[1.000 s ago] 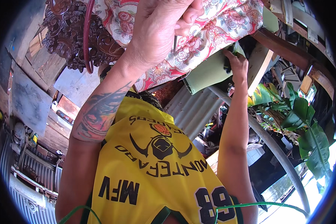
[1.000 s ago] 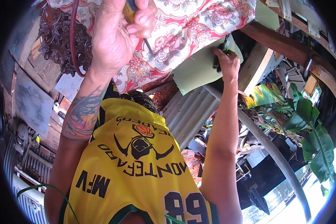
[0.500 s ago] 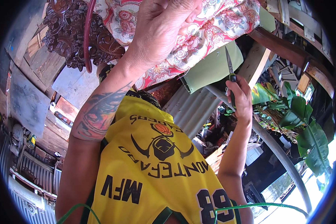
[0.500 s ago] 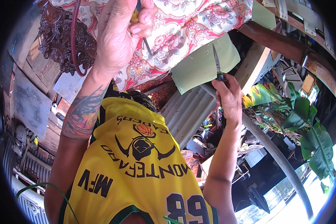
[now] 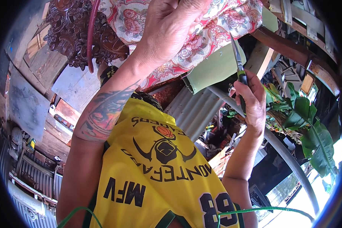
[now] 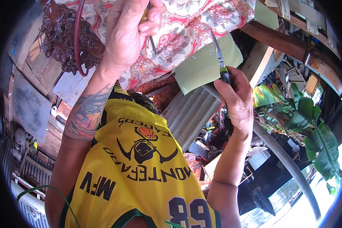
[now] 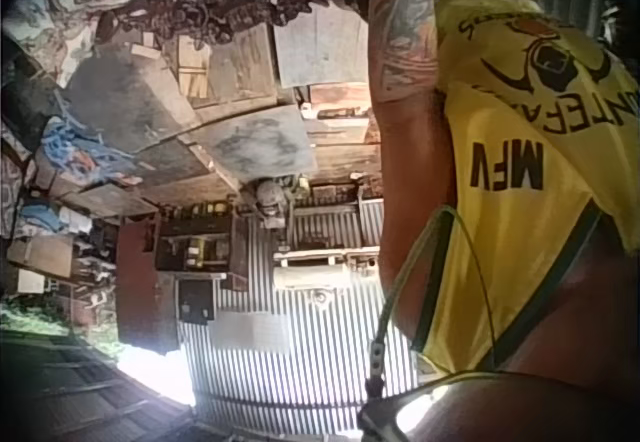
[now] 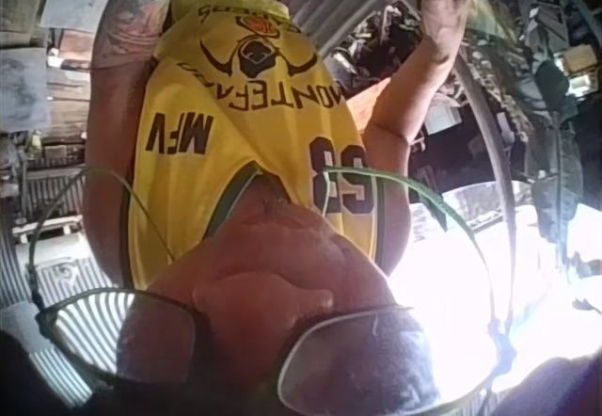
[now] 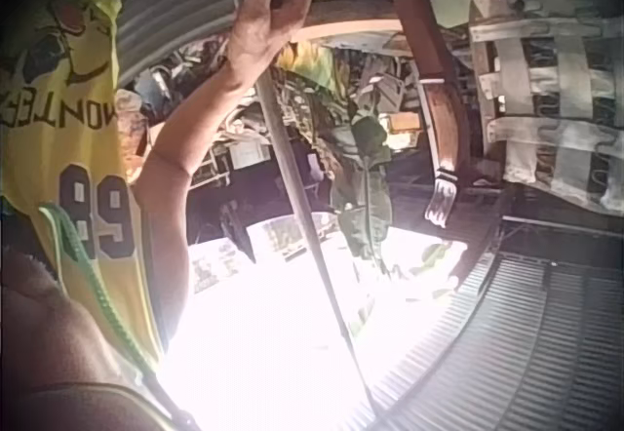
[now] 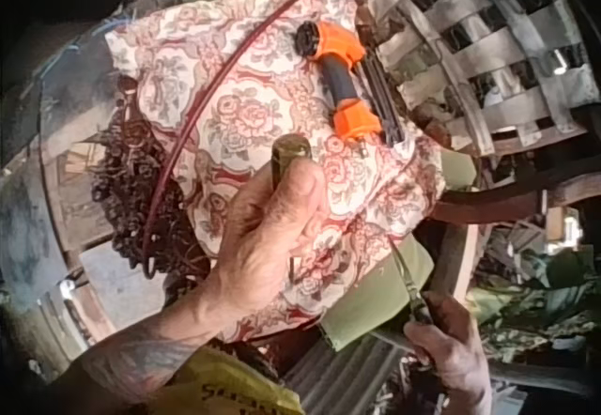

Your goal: The person uses a screwdriver and pliers to remove staples and fabric from a chair seat, then aligns a new piece of floral fabric over the cushion and secures it with a staple gun.

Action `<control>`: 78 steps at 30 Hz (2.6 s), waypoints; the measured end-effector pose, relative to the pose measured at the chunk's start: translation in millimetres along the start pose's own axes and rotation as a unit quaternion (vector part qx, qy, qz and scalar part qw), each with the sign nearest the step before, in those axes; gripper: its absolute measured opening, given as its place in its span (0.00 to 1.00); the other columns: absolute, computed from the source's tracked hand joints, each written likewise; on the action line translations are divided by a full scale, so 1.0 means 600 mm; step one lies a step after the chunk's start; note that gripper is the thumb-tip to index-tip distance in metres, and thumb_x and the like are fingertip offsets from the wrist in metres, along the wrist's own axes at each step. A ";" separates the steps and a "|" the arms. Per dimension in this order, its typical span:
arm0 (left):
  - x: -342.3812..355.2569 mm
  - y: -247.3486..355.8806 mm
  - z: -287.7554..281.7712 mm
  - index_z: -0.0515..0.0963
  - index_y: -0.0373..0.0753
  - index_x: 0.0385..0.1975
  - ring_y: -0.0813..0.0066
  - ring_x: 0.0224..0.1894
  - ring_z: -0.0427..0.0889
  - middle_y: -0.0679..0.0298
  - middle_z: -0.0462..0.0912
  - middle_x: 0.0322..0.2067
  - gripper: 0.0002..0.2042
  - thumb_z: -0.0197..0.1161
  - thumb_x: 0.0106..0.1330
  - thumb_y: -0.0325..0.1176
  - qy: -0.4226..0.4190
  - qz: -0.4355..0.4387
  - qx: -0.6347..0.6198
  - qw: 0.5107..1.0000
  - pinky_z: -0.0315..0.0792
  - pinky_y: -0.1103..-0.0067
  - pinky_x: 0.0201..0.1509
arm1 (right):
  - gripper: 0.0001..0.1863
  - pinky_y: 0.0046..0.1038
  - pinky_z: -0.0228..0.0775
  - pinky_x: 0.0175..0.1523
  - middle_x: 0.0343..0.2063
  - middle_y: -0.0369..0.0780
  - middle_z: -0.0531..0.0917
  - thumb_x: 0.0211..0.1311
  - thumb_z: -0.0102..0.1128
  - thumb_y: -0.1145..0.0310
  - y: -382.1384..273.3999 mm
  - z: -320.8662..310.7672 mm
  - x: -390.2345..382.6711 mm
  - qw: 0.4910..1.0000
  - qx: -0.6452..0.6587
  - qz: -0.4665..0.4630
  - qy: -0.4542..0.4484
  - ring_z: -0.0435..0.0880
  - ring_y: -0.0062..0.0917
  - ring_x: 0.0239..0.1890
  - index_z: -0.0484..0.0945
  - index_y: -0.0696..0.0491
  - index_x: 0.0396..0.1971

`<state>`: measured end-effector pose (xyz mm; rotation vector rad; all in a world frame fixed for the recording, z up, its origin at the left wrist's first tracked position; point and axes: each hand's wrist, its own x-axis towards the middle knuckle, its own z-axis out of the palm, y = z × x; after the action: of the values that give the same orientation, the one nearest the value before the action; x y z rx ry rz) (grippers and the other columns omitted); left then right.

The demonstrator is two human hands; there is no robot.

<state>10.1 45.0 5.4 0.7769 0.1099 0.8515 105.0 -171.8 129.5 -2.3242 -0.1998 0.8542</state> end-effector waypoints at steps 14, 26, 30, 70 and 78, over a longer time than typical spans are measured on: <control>0.002 -0.001 -0.005 0.68 0.47 0.30 0.88 0.23 0.57 0.75 0.64 0.24 0.20 0.50 0.81 0.53 -0.034 0.008 -0.004 0.999 0.54 0.85 0.24 | 0.27 0.17 0.62 0.31 0.33 0.33 0.81 0.60 0.68 0.67 -0.014 -0.002 -0.007 1.000 0.002 -0.021 -0.007 0.71 0.11 0.27 0.76 0.64 0.57; -0.008 0.005 -0.012 0.72 0.44 0.37 0.87 0.26 0.58 0.77 0.62 0.25 0.12 0.57 0.81 0.44 -0.046 -0.008 0.122 0.991 0.57 0.82 0.28 | 0.24 0.17 0.73 0.42 0.38 0.34 0.82 0.56 0.72 0.83 -0.123 0.009 -0.014 0.928 -0.010 -0.372 0.030 0.78 0.14 0.35 0.77 0.63 0.54; -0.010 0.018 -0.010 0.72 0.43 0.39 0.87 0.27 0.59 0.77 0.62 0.26 0.11 0.58 0.80 0.43 -0.059 -0.052 0.150 0.986 0.58 0.82 0.30 | 0.19 0.15 0.67 0.45 0.39 0.34 0.84 0.62 0.70 0.67 -0.243 -0.003 -0.028 0.896 -0.314 -0.314 0.008 0.76 0.14 0.36 0.82 0.61 0.51; -0.030 0.184 -0.070 0.70 0.35 0.59 0.78 0.34 0.62 0.67 0.67 0.36 0.26 0.43 0.82 0.54 -0.139 -0.007 -0.198 0.970 0.59 0.80 0.41 | 0.24 0.31 0.73 0.41 0.21 0.42 0.81 0.56 0.69 0.54 0.159 0.028 0.033 0.978 -0.133 0.010 0.159 0.78 0.29 0.28 0.80 0.66 0.30; -0.137 0.201 -0.044 0.68 0.32 0.61 0.76 0.36 0.64 0.63 0.69 0.39 0.29 0.40 0.82 0.55 -0.008 -0.069 0.027 0.997 0.61 0.78 0.42 | 0.37 0.43 0.72 0.63 0.49 0.60 0.79 0.61 0.70 0.51 0.244 0.113 0.165 0.917 -0.274 -0.102 0.272 0.78 0.54 0.56 0.77 0.67 0.59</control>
<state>-131.4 50.7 48.2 0.8178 0.1709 0.7139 128.5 -216.7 -52.9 -2.8882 -0.4770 0.0115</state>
